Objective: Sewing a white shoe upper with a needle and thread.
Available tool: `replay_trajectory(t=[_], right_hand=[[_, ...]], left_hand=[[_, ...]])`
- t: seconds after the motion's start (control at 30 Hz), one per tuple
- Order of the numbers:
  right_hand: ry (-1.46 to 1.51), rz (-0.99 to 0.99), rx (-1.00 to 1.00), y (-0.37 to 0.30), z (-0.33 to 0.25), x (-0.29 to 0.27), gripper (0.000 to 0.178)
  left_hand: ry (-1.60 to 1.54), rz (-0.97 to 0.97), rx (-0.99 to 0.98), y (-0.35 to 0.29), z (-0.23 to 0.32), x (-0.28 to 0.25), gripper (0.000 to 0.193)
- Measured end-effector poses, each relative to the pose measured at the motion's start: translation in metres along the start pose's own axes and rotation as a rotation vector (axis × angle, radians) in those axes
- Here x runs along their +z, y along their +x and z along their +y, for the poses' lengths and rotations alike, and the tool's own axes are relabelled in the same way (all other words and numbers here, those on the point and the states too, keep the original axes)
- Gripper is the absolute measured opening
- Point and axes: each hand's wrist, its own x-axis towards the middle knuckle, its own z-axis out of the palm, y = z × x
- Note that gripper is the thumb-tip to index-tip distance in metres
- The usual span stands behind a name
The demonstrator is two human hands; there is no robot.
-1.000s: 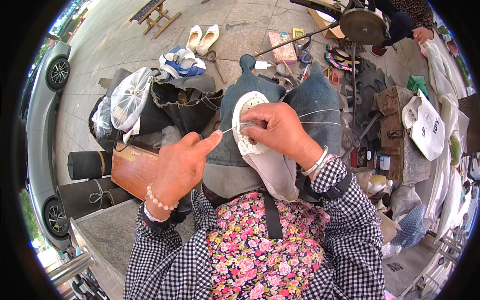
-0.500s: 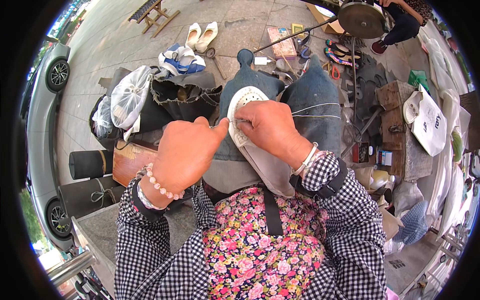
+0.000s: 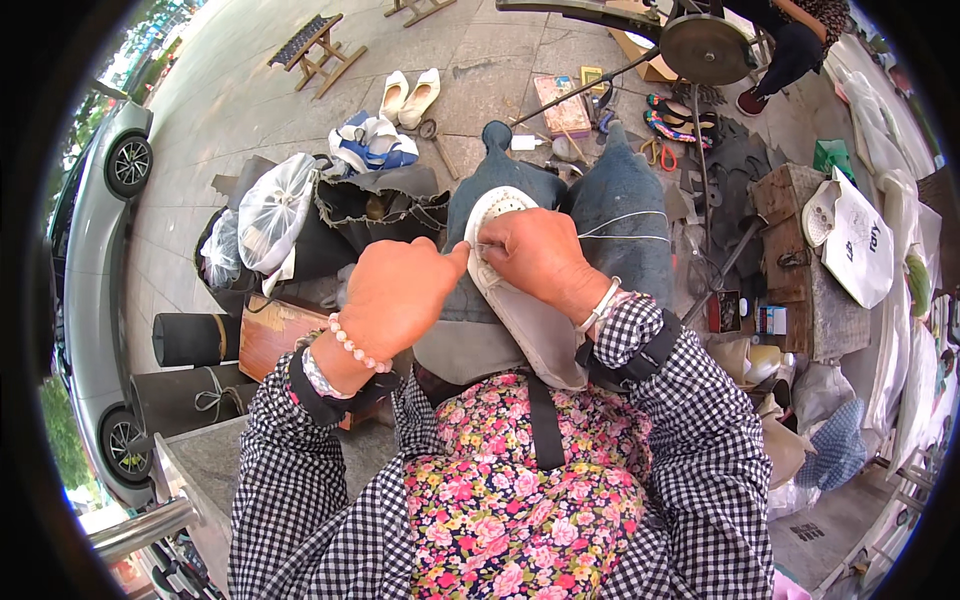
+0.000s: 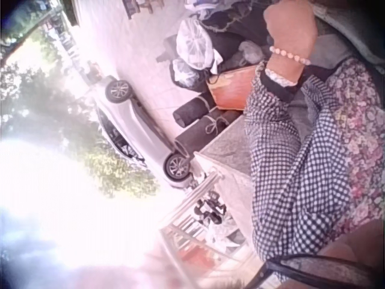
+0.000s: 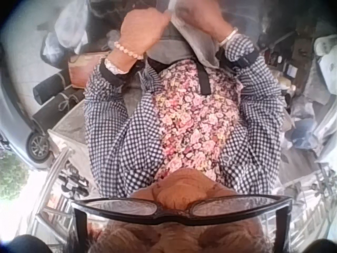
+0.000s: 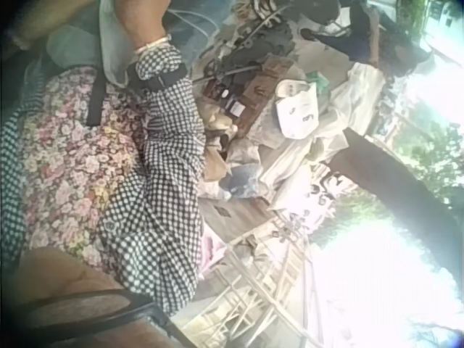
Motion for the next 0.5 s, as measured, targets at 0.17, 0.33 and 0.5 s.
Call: replay_trajectory(t=[0.17, 0.33, 0.5], right_hand=[[0.22, -0.013, 0.047, -0.003, -0.001, -0.008, 0.016], [0.374, -0.024, 0.074, -0.003, -0.002, -0.006, 0.022], [0.356, -0.079, 0.141, -0.003, -0.004, -0.013, 0.02]], left_hand=[[-0.535, 0.026, -0.038, -0.022, -0.026, 0.023, 0.031], [-0.93, 0.08, -0.089, -0.029, -0.027, 0.05, 0.032], [-1.107, 0.263, -0.023, -0.026, -0.024, 0.068, 0.041]])
